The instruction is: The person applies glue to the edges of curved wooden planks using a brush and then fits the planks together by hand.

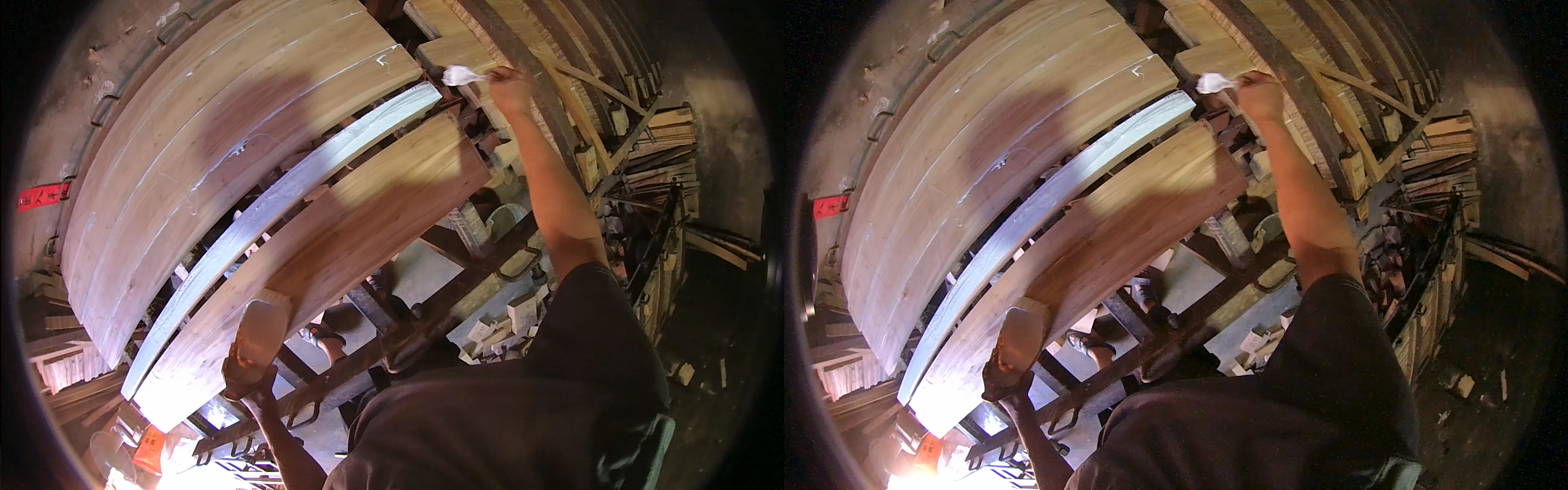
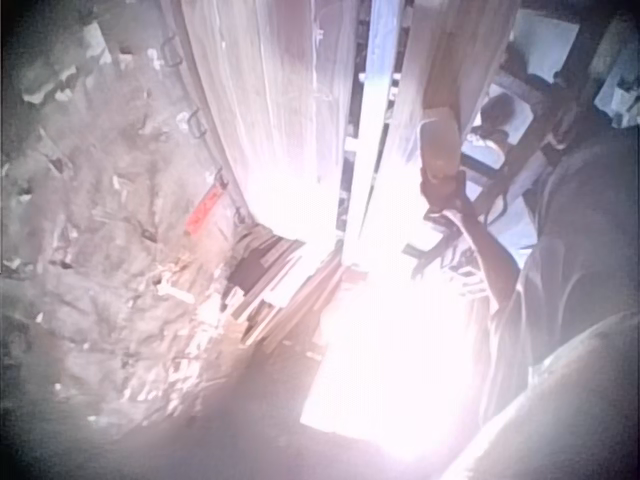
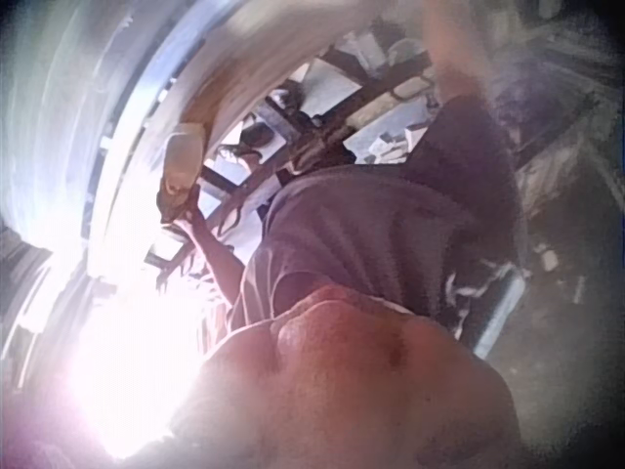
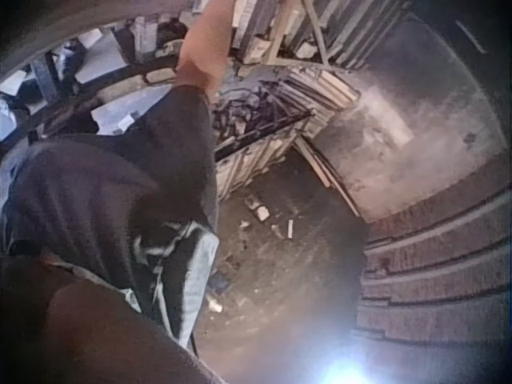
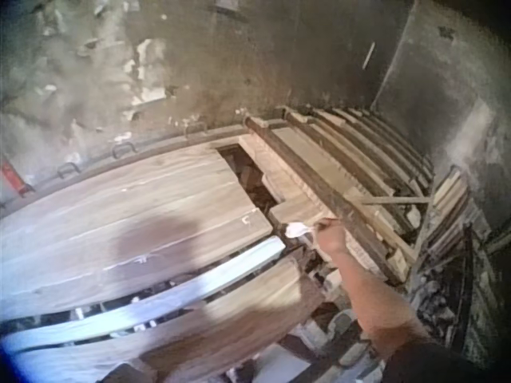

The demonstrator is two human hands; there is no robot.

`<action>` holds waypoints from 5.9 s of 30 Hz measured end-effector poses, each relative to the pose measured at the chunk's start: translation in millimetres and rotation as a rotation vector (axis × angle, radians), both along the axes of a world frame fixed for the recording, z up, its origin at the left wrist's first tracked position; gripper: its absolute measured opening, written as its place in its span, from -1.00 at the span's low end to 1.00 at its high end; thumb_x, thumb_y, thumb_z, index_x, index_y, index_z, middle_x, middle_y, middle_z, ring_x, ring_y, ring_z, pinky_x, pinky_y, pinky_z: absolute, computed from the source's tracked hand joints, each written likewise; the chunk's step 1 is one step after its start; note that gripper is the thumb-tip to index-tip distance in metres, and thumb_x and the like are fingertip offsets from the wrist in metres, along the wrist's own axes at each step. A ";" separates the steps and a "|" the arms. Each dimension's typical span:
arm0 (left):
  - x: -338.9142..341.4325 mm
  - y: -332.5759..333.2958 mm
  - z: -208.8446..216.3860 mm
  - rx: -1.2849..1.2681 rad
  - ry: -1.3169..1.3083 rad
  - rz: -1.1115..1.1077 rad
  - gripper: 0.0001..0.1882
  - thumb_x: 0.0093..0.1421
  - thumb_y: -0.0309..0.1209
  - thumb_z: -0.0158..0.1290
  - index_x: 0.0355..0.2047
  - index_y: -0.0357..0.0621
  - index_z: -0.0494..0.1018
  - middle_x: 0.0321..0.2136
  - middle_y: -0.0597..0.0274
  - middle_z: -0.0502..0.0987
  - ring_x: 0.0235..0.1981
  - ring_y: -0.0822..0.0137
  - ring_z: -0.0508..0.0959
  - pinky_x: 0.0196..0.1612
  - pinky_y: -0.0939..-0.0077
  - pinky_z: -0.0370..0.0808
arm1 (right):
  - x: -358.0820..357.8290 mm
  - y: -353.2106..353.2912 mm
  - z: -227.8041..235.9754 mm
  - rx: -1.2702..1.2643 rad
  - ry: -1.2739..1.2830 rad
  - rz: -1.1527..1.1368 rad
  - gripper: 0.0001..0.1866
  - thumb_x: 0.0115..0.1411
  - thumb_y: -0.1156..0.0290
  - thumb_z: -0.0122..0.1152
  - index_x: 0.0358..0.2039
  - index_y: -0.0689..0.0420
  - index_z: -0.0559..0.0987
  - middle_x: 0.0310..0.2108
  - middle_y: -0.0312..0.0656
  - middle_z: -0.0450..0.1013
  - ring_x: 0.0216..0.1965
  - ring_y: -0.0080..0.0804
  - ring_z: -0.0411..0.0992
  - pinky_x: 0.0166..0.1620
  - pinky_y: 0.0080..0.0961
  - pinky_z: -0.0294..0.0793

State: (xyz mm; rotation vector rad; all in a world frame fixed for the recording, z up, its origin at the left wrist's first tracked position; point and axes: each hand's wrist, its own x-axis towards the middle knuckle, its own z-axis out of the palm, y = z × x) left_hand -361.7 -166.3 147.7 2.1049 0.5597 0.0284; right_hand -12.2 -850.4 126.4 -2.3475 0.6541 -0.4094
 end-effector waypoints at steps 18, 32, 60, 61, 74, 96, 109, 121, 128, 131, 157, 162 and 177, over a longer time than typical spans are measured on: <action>4.4 -4.4 2.9 -0.043 -0.032 -0.027 -0.16 -0.18 -0.52 0.38 0.15 -0.23 0.26 0.02 0.09 0.39 0.04 0.19 0.41 0.12 0.28 0.37 | -6.2 117.6 -14.0 0.053 0.320 0.473 -0.80 0.28 0.44 0.08 -0.19 0.03 0.67 -0.45 -0.29 0.54 -0.45 -0.56 0.42 -0.35 -0.50 0.47; 7.3 -2.8 9.6 -0.097 -0.088 -0.052 -0.17 -0.16 -0.53 0.37 0.15 -0.23 0.26 0.03 0.08 0.39 0.04 0.19 0.41 0.13 0.28 0.37 | -4.6 74.7 7.5 0.390 0.346 0.173 -0.87 0.26 0.49 0.13 -0.29 0.14 0.65 -0.55 -0.37 0.43 -0.57 -0.63 0.27 -0.52 -0.60 0.23; -27.7 93.3 15.1 -0.022 -0.138 -0.027 -0.11 -0.25 -0.42 0.46 0.14 -0.20 0.32 0.11 0.10 0.38 0.12 0.18 0.40 0.22 0.28 0.31 | -40.2 174.9 9.1 0.512 0.304 0.193 -0.85 0.23 0.41 0.19 -0.26 0.15 0.66 -0.61 -0.40 0.39 -0.67 -0.65 0.21 -0.64 -0.64 0.10; -33.5 100.6 15.2 -0.019 -0.129 0.002 -0.10 -0.26 -0.42 0.46 0.14 -0.20 0.32 0.11 0.11 0.38 0.12 0.19 0.40 0.22 0.29 0.32 | -39.8 194.0 4.7 0.526 0.337 0.222 -0.85 0.23 0.41 0.18 -0.26 0.15 0.66 -0.62 -0.39 0.39 -0.68 -0.65 0.21 -0.66 -0.63 0.09; -74.7 207.7 27.9 -0.110 -0.119 0.212 -0.06 -0.32 -0.66 0.40 0.17 -0.21 0.28 0.13 0.14 0.38 0.13 0.22 0.40 0.22 0.35 0.34 | -94.1 607.2 -3.6 0.603 0.519 0.599 -0.84 0.22 0.46 0.15 -0.24 0.18 0.65 -0.66 -0.36 0.35 -0.71 -0.65 0.13 -0.68 -0.61 0.01; -103.4 335.7 19.3 0.100 -0.129 0.168 -0.24 -0.24 -0.41 0.45 0.02 -0.26 0.40 -0.06 0.09 0.44 -0.03 0.18 0.42 0.07 0.34 0.36 | -85.1 440.2 24.0 0.570 0.428 0.240 -0.86 0.28 0.40 0.09 -0.26 0.11 0.60 -0.69 -0.38 0.27 -0.80 -0.63 0.07 -0.78 -0.59 -0.09; -102.2 345.0 -2.6 -0.110 -0.261 0.140 -0.20 -0.17 -0.43 0.45 0.06 -0.25 0.26 -0.07 0.13 0.41 -0.02 0.23 0.42 0.09 0.33 0.36 | -89.4 669.0 -2.5 0.451 0.506 0.791 -0.85 0.20 0.43 0.12 -0.37 0.15 0.65 -0.68 -0.39 0.28 -0.72 -0.64 0.11 -0.69 -0.58 0.03; -132.5 414.0 11.0 0.129 -0.162 0.082 -0.19 -0.26 -0.46 0.40 0.08 -0.22 0.34 -0.02 0.09 0.43 -0.03 0.17 0.49 0.08 0.31 0.43 | -155.7 587.4 18.3 0.677 0.268 0.298 -0.87 0.23 0.45 0.15 -0.26 0.09 0.63 -0.68 -0.47 0.26 -0.77 -0.74 0.06 -0.74 -0.70 -0.08; -143.4 479.8 18.7 -0.103 -0.146 0.160 -0.17 -0.21 -0.63 0.35 0.12 -0.23 0.26 0.01 0.13 0.44 0.03 0.28 0.47 0.15 0.37 0.42 | -146.9 664.6 0.1 0.480 0.501 0.476 -0.83 0.24 0.43 0.11 -0.23 0.14 0.63 -0.68 -0.40 0.30 -0.79 -0.68 0.07 -0.74 -0.63 -0.07; -148.5 496.2 23.7 -0.123 -0.153 0.213 -0.18 -0.21 -0.61 0.34 0.12 -0.22 0.27 -0.01 0.12 0.46 0.01 0.27 0.49 0.13 0.37 0.44 | -162.0 783.1 -4.1 0.558 0.535 0.566 -0.84 0.24 0.43 0.11 -0.25 0.16 0.62 -0.67 -0.36 0.32 -0.77 -0.68 0.08 -0.73 -0.65 -0.04; -196.4 610.3 -3.5 -0.191 -0.262 0.441 -0.28 -0.21 -0.49 0.34 0.03 -0.26 0.33 0.02 -0.07 0.45 0.06 -0.03 0.48 0.13 0.24 0.41 | -286.9 1431.7 -28.6 0.700 0.630 1.231 -0.82 0.22 0.47 0.13 -0.25 0.27 0.62 -0.60 -0.22 0.45 -0.71 -0.58 0.30 -0.66 -0.62 0.25; -193.7 609.8 -3.0 -0.152 -0.256 0.420 -0.28 -0.20 -0.50 0.33 0.04 -0.26 0.33 -0.03 -0.06 0.48 0.03 0.02 0.50 0.11 0.27 0.42 | -273.8 1371.5 -19.2 0.595 0.531 1.174 -0.82 0.21 0.45 0.10 -0.28 0.25 0.61 -0.57 -0.23 0.46 -0.70 -0.61 0.31 -0.65 -0.65 0.28; -141.0 493.8 3.9 -0.318 -0.284 0.157 -0.14 -0.25 -0.49 0.43 0.12 -0.21 0.30 -0.05 0.11 0.51 0.00 0.26 0.50 0.11 0.39 0.44 | -365.8 977.1 79.7 -0.030 0.320 0.929 -0.86 0.16 0.49 0.19 -0.25 0.15 0.48 -0.52 -0.04 0.46 -0.43 -0.18 0.49 -0.35 -0.28 0.46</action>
